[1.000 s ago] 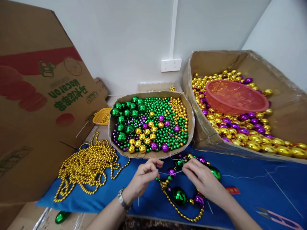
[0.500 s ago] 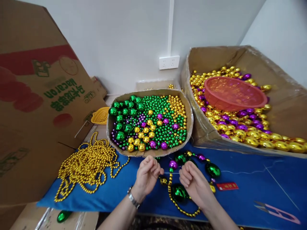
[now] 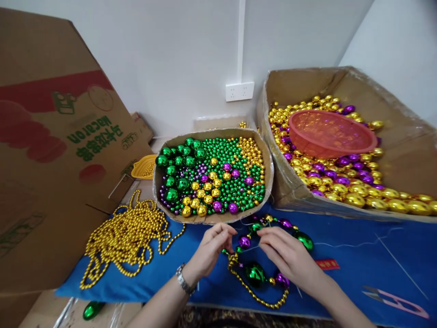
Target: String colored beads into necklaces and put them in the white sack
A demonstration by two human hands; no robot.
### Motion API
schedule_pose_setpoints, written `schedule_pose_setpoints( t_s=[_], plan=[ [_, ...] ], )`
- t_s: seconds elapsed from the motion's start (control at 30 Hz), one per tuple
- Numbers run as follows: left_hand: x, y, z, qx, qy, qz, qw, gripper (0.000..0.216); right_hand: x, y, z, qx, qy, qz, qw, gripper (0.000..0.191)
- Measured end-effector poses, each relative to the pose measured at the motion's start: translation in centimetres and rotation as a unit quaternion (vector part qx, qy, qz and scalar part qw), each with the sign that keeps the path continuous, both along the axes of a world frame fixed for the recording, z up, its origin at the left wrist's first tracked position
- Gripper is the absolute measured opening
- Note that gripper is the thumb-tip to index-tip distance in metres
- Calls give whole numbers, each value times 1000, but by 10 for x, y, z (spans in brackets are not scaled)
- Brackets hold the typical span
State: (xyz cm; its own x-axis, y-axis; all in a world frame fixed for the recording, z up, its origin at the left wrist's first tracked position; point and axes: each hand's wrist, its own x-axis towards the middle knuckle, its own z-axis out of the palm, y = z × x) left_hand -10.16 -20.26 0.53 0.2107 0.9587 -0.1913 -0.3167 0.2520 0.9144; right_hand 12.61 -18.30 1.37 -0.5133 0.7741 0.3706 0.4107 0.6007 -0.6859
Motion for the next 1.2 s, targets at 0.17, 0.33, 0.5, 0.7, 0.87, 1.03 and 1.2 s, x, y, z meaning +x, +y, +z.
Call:
schedule_pose_setpoints(
  t_s=[0.17, 0.33, 0.5, 0.7, 0.87, 1.03, 1.2],
  plan=[
    [4, 7, 9, 16, 98, -114, 988, 24, -32, 22, 18, 151, -58, 58, 985, 20],
    [6, 6, 5, -18, 63, -81, 995, 27, -43, 24, 2, 117, -16, -24, 993, 25],
    [4, 5, 3, -50, -9, -42, 998, 22, -41, -1, -22, -26, 73, -56, 995, 18],
    [2, 5, 4, -43, -3, -43, 998, 20, -51, -5, -30, -132, 79, -52, 987, 19],
    [4, 6, 6, -31, 15, -29, 999, 23, -52, -16, -29, -240, 103, -20, 965, 22],
    [6, 4, 4, -4, 54, -41, 998, 27, -68, -23, -30, -281, 130, -35, 950, 19],
    [3, -1, 1, 33, 114, -74, 990, 29, -78, -16, -34, -202, 95, -84, 971, 13]
  ],
)
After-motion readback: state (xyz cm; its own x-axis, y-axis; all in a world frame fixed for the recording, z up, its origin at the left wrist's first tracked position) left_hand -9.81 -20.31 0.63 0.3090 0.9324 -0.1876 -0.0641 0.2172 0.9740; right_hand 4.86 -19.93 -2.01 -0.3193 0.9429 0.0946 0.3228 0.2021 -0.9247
